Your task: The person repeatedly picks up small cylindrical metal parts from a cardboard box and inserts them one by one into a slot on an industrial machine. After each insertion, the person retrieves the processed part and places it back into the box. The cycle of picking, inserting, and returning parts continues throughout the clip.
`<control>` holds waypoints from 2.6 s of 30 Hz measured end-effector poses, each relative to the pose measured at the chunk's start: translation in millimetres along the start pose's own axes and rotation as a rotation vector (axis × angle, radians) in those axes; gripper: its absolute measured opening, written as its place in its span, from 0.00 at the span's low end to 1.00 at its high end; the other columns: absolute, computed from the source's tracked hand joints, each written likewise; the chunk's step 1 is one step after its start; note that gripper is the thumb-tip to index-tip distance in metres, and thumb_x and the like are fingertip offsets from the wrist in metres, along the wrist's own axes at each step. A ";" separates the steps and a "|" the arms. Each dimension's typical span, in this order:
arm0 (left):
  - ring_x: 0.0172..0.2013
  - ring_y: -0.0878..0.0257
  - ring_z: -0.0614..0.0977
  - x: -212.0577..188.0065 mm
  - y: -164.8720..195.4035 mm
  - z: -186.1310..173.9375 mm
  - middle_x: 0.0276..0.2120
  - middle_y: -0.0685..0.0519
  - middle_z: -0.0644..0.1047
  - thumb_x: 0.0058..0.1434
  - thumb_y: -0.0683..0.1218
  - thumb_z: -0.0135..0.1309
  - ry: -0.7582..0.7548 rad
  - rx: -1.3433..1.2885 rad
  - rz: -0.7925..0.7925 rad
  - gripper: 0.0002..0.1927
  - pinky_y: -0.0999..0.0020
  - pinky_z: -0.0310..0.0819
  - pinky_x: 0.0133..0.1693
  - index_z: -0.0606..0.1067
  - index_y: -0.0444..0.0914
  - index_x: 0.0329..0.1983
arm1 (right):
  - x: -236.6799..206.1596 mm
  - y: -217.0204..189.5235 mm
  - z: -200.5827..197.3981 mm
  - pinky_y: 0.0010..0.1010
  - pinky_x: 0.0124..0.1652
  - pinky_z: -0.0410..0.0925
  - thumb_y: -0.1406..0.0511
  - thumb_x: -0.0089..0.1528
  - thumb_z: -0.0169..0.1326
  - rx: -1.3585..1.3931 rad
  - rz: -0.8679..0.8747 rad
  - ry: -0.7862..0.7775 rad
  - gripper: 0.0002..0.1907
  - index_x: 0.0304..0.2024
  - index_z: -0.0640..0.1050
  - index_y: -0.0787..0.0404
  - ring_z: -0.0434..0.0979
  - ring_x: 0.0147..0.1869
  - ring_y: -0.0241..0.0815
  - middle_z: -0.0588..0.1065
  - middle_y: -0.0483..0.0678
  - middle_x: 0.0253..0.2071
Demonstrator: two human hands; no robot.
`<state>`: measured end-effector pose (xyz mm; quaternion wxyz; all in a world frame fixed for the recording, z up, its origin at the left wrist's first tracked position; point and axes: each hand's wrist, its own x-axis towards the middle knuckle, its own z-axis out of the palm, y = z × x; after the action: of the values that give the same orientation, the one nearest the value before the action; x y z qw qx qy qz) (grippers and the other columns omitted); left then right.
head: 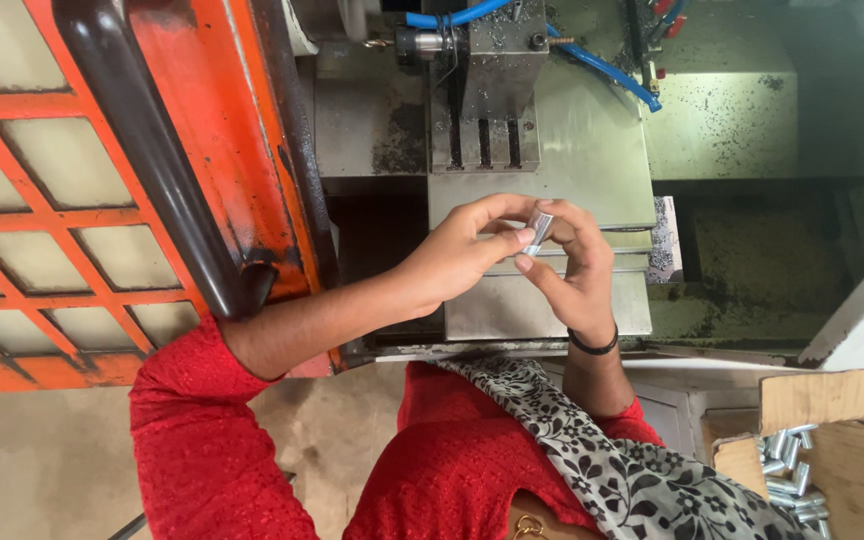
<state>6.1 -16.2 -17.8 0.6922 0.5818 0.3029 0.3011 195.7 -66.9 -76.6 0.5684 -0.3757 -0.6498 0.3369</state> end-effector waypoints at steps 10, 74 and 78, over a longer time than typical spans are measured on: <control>0.54 0.64 0.76 -1.2 0.9 0.8 0.54 0.51 0.77 0.68 0.45 0.50 -0.045 0.052 0.012 0.22 0.65 0.72 0.57 0.71 0.33 0.64 | 0.7 -4.0 -4.2 0.33 0.62 0.70 0.77 0.64 0.58 0.064 0.026 -0.024 0.29 0.66 0.65 0.65 0.79 0.60 0.41 0.78 0.54 0.56; 0.74 0.53 0.59 15.1 23.1 -17.2 0.75 0.40 0.55 0.74 0.49 0.45 0.412 -0.324 0.281 0.37 0.57 0.55 0.70 0.44 0.38 0.79 | 357.3 234.8 138.6 0.38 0.47 0.78 0.66 0.66 0.52 1.101 0.498 0.532 0.09 0.46 0.74 0.63 0.78 0.40 0.44 0.73 0.49 0.37; 0.44 0.59 0.83 10.8 28.3 -19.7 0.57 0.39 0.78 0.75 0.47 0.43 0.273 -0.448 0.182 0.25 0.70 0.80 0.45 0.62 0.33 0.73 | 376.0 220.8 143.2 0.35 0.49 0.77 0.67 0.66 0.52 1.225 0.426 0.494 0.10 0.47 0.73 0.68 0.79 0.44 0.46 0.75 0.53 0.38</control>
<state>-4.0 8.3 6.6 0.7264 0.3931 0.2657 0.4972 49.9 367.5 -103.2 0.7309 -0.1722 -0.1060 0.6519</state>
